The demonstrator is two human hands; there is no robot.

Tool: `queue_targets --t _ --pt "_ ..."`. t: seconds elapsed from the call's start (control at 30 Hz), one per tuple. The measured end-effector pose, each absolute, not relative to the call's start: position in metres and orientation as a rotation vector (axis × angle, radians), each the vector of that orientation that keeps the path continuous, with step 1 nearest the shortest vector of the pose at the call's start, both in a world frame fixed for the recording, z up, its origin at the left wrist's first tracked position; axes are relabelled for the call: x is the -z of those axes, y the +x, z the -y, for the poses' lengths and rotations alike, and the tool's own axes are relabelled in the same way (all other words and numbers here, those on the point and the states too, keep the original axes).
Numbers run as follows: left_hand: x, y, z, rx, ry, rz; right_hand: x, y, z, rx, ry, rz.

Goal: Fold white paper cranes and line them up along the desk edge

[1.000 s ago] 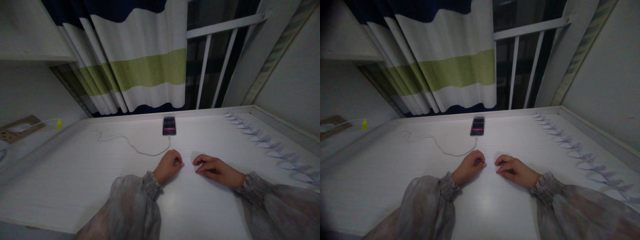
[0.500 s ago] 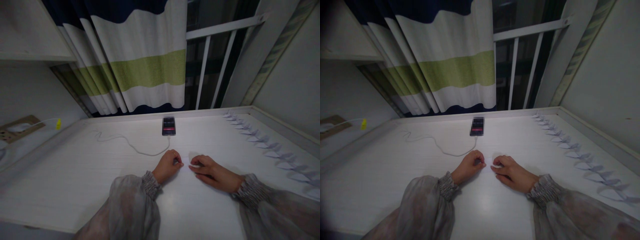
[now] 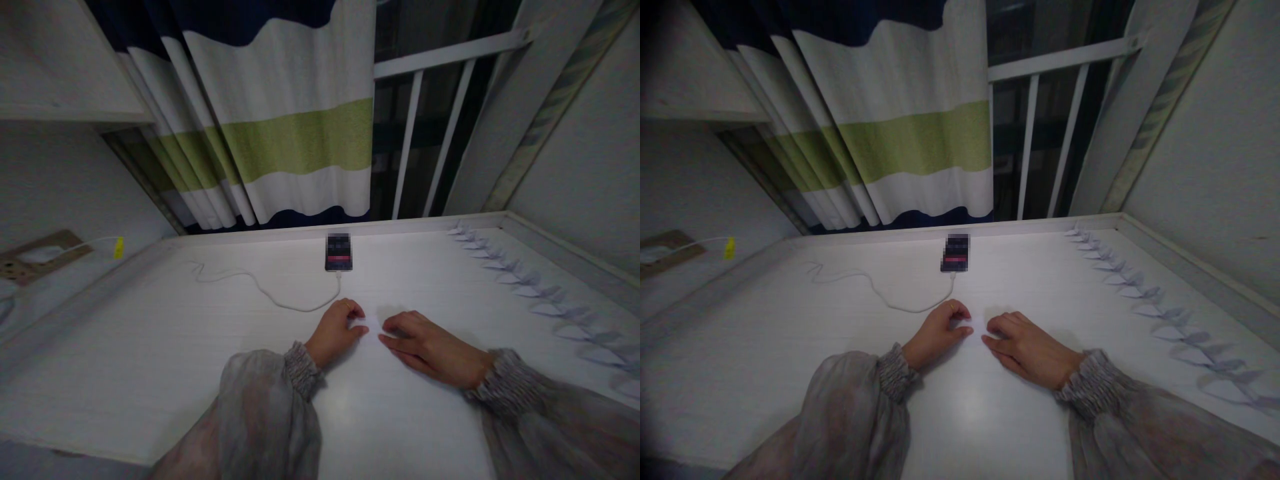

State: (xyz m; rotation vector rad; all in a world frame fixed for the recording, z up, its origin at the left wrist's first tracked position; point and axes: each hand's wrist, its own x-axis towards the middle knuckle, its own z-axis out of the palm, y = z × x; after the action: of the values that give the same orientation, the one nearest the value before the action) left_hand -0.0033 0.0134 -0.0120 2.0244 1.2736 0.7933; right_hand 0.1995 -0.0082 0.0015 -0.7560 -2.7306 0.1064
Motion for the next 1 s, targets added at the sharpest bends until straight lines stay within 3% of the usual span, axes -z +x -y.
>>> queue_targets --t 1.0 --pt "0.011 -0.003 -0.014 -0.785 2.082 -1.276 -0.019 0.184 0.013 -0.389 -0.658 2.776"
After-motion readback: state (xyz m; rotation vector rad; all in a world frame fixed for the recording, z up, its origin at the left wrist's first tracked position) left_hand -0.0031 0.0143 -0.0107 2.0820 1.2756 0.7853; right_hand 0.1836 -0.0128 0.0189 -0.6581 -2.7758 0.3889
